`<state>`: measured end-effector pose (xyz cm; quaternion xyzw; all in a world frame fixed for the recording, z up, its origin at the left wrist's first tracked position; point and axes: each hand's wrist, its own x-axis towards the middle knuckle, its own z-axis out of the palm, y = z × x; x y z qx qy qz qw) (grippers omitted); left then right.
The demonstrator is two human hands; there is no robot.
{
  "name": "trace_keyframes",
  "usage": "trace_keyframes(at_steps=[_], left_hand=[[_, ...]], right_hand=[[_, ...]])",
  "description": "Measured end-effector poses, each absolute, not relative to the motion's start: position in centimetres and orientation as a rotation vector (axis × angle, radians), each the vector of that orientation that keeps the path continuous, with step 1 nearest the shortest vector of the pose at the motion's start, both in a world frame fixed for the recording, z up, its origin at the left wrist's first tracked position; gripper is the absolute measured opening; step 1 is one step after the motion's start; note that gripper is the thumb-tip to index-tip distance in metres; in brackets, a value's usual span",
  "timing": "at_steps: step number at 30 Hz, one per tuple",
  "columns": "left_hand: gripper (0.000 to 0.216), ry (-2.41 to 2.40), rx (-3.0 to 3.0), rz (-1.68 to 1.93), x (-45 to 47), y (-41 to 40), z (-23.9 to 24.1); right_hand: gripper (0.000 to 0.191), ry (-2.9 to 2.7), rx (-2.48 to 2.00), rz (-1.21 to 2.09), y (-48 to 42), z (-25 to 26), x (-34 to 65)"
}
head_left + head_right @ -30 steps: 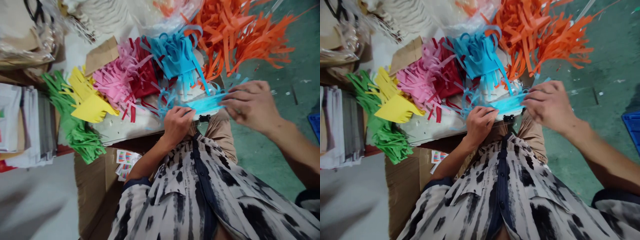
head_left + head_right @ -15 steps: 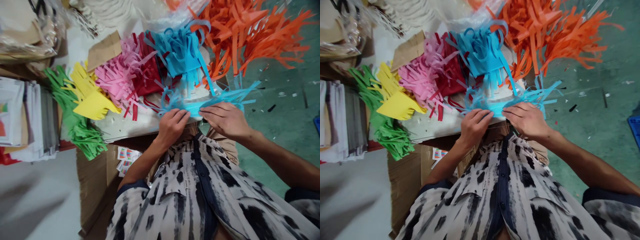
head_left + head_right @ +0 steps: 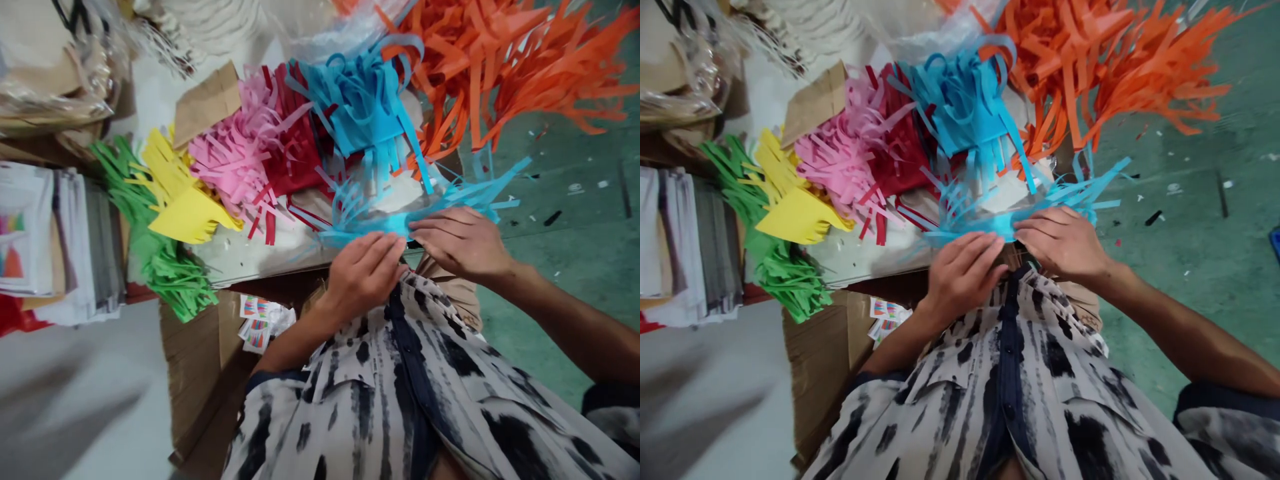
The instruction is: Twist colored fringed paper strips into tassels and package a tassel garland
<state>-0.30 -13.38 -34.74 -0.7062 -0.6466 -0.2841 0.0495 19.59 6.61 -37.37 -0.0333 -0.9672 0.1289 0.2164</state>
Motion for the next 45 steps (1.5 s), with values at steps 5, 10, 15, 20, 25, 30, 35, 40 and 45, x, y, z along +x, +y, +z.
trace_keyframes(at_steps=[5,10,15,20,25,30,35,40,45], left_hand=[[0.042,-2.268,-2.137,-0.695,0.0,-12.6,-37.5],[0.042,-2.405,-1.930,-0.590,-2.3,-14.6,-35.2],[0.037,-2.205,-2.015,-0.579,0.2,-13.4,-35.1],[0.024,-2.284,-2.086,-0.673,0.6,-12.1,-37.2],[0.026,-2.303,-2.090,-0.678,-0.4,-12.6,-37.4],[0.024,-2.331,-2.078,-0.673,-0.6,-12.7,-36.9],[0.024,-2.262,-2.098,-0.696,-0.7,-12.6,-36.6],[0.015,-2.454,-1.967,-0.780,-1.4,-12.2,-36.0],[0.021,-2.595,-1.770,-0.797,-1.9,-11.4,-35.7]], right_hand=[[0.009,-2.706,-0.133,0.312,6.8,-37.7,20.5],[0.013,-2.707,-0.239,0.494,6.8,-38.1,20.5],[0.015,-2.752,-0.294,0.456,6.5,-37.6,20.3],[0.027,-2.693,-0.168,0.286,7.2,-37.6,20.9],[0.025,-2.636,-0.072,0.236,7.4,-37.8,21.2],[0.006,-2.686,-0.221,0.347,7.2,-37.4,20.9],[0.012,-2.757,-0.291,0.313,7.1,-37.1,20.9],[0.015,-2.670,-0.402,0.357,7.1,-36.9,21.2],[0.039,-2.777,-0.620,0.404,7.3,-36.1,20.7]])
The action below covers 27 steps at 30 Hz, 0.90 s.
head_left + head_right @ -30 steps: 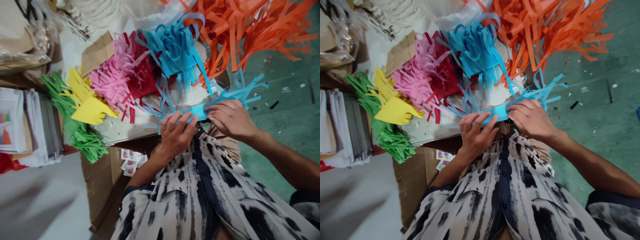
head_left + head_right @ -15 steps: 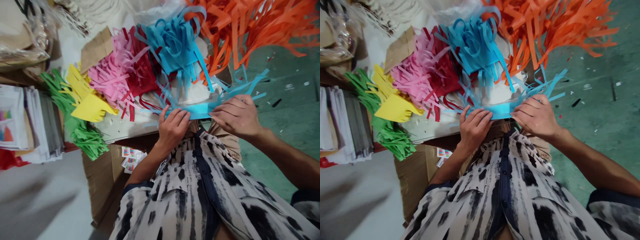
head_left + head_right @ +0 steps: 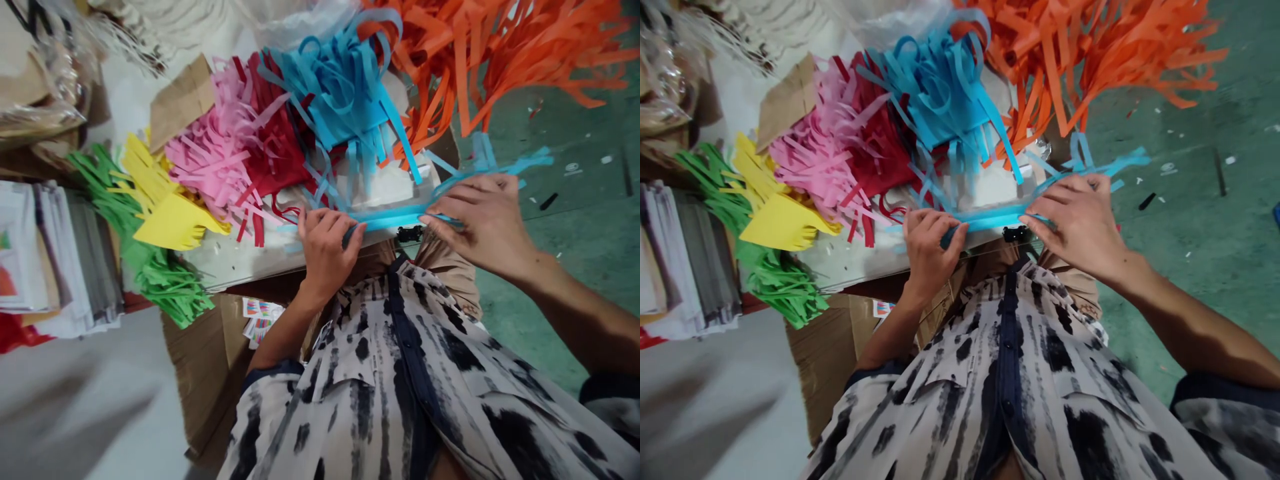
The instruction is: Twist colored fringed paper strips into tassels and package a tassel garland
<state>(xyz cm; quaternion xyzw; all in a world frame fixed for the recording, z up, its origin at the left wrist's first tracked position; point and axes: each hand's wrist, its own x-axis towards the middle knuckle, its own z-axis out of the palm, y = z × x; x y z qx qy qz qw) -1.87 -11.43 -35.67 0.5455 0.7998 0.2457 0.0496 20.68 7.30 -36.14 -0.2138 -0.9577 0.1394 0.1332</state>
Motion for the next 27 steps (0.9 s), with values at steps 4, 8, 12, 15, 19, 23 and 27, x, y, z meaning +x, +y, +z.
trace_keyframes(at_steps=[4,8,12,15,19,23,27], left_hand=[[0.025,2.482,1.686,0.679,-2.0,-10.8,-35.8],[0.028,2.476,1.728,0.599,-2.5,-10.1,-36.0],[0.029,2.435,1.701,0.547,-3.1,-9.5,-36.2],[0.025,2.452,1.657,0.573,-3.1,-9.5,-36.1],[0.028,2.478,1.933,0.766,-1.3,-10.0,-35.7],[0.039,2.061,2.368,0.735,1.3,-10.5,-36.3],[0.045,2.038,2.204,0.660,2.4,-10.8,-37.2]], right_hand=[[0.039,-2.815,-0.767,0.458,6.9,-35.5,19.8],[0.040,-2.813,-0.838,0.504,6.4,-35.0,19.1],[0.042,-2.845,-0.825,0.456,6.3,-34.9,18.7],[0.039,-2.851,-0.891,0.469,6.1,-34.8,18.2],[0.033,-2.869,-0.983,0.434,5.5,-34.5,17.5],[0.033,-2.829,-0.896,0.281,5.4,-34.8,18.0],[0.026,-2.662,-0.857,0.135,6.3,-36.0,20.5]])
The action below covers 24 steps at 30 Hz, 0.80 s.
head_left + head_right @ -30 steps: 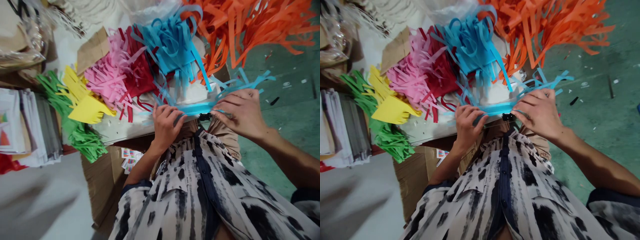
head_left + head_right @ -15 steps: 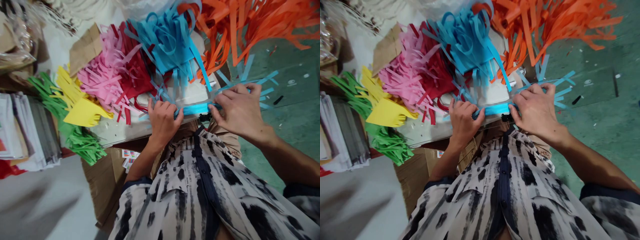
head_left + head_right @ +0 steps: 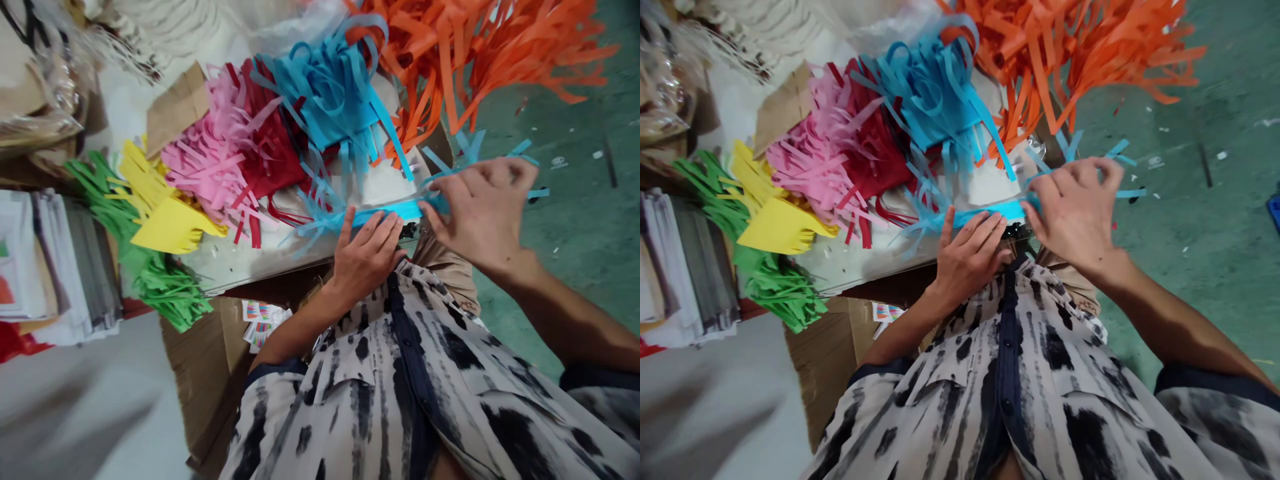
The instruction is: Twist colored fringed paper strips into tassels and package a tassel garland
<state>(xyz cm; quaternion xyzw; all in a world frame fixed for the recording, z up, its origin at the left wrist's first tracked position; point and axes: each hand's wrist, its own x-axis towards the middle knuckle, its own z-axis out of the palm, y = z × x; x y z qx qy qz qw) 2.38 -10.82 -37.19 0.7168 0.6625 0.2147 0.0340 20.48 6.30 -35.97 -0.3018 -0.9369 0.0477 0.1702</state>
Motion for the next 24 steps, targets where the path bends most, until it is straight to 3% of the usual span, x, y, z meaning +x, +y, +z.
trace_keyframes(at_steps=[5,8,16,19,22,24], left_hand=[[0.045,2.050,2.103,0.619,2.5,-10.5,-36.8],[0.042,2.032,2.090,0.599,2.0,-10.6,-36.3],[0.011,2.317,2.032,0.763,-3.6,-13.3,-34.7],[0.021,2.435,2.090,0.810,-3.0,-12.5,-34.3],[0.004,2.329,2.217,0.800,-1.3,-10.5,-34.9],[0.013,2.167,2.287,0.737,-0.5,-9.2,-35.7]], right_hand=[[0.036,-2.403,-0.558,-0.133,5.8,-37.0,22.5],[0.040,-2.522,-0.367,-0.063,4.7,-37.1,22.0],[0.017,-2.702,-0.462,0.218,6.4,-36.6,21.6],[0.027,-2.797,-0.515,0.336,7.3,-36.3,21.1],[0.037,-2.860,-0.581,0.432,7.5,-36.2,20.7],[0.036,-2.868,-0.638,0.472,7.5,-36.2,20.6]])
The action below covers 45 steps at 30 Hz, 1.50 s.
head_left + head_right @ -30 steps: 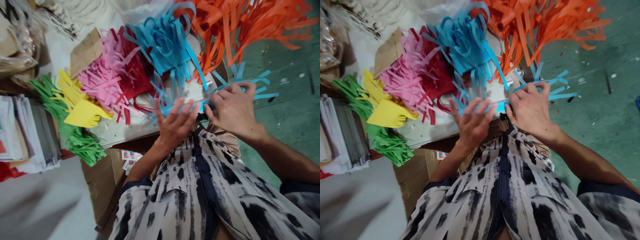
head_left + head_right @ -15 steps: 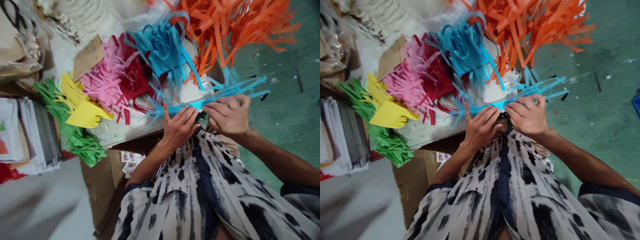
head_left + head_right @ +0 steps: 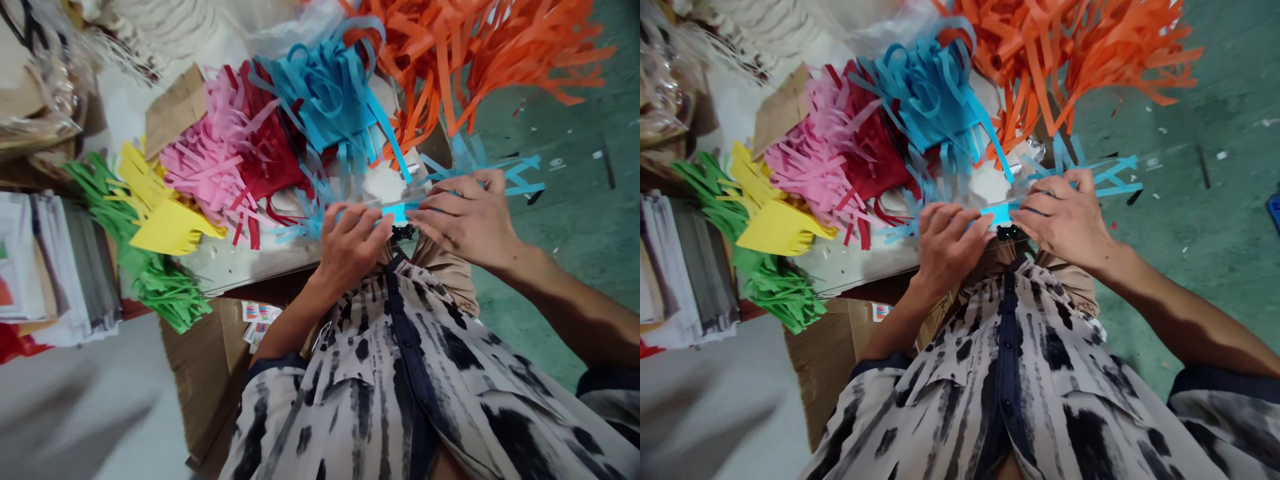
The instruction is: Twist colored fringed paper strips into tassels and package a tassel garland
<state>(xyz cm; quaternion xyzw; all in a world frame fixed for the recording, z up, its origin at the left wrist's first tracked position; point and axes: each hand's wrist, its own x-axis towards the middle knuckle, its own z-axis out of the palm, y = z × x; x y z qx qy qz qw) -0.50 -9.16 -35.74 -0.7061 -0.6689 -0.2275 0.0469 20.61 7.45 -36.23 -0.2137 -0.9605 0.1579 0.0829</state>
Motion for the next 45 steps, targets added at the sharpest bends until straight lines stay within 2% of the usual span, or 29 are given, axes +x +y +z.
trace_keyframes(at_steps=[4,9,16,22,28,33,37,45], left_hand=[[0.019,-1.989,-2.267,-0.609,-0.6,-7.7,-37.4],[0.022,-2.100,-2.186,-0.600,-1.2,-7.8,-37.1],[0.031,-2.459,-2.009,-0.595,-1.9,-8.2,-36.0],[0.034,-2.568,-1.902,-0.568,-2.2,-8.1,-36.3],[0.031,-2.611,-1.906,-0.504,-2.3,-7.8,-35.9],[0.019,-2.438,-1.982,-0.565,-1.2,-7.5,-36.1],[0.032,-2.198,-2.206,-0.590,-0.9,-7.9,-36.7],[0.029,-2.176,-2.072,-0.665,-4.5,-12.0,-35.2]], right_hand=[[0.031,-2.830,-0.644,0.412,7.2,-36.7,20.5],[0.043,-2.827,-0.607,0.250,7.0,-37.1,20.2],[0.037,-2.817,-0.868,0.497,6.9,-35.7,19.5],[0.033,-2.790,-0.964,0.527,6.5,-35.0,18.4],[0.039,-2.847,-1.028,0.517,6.2,-34.6,17.9],[0.038,-2.828,-1.008,0.340,5.2,-34.2,17.9],[0.041,-2.855,-0.881,0.462,5.1,-34.8,18.7],[0.038,-2.769,-0.761,0.460,7.3,-35.9,22.2]])
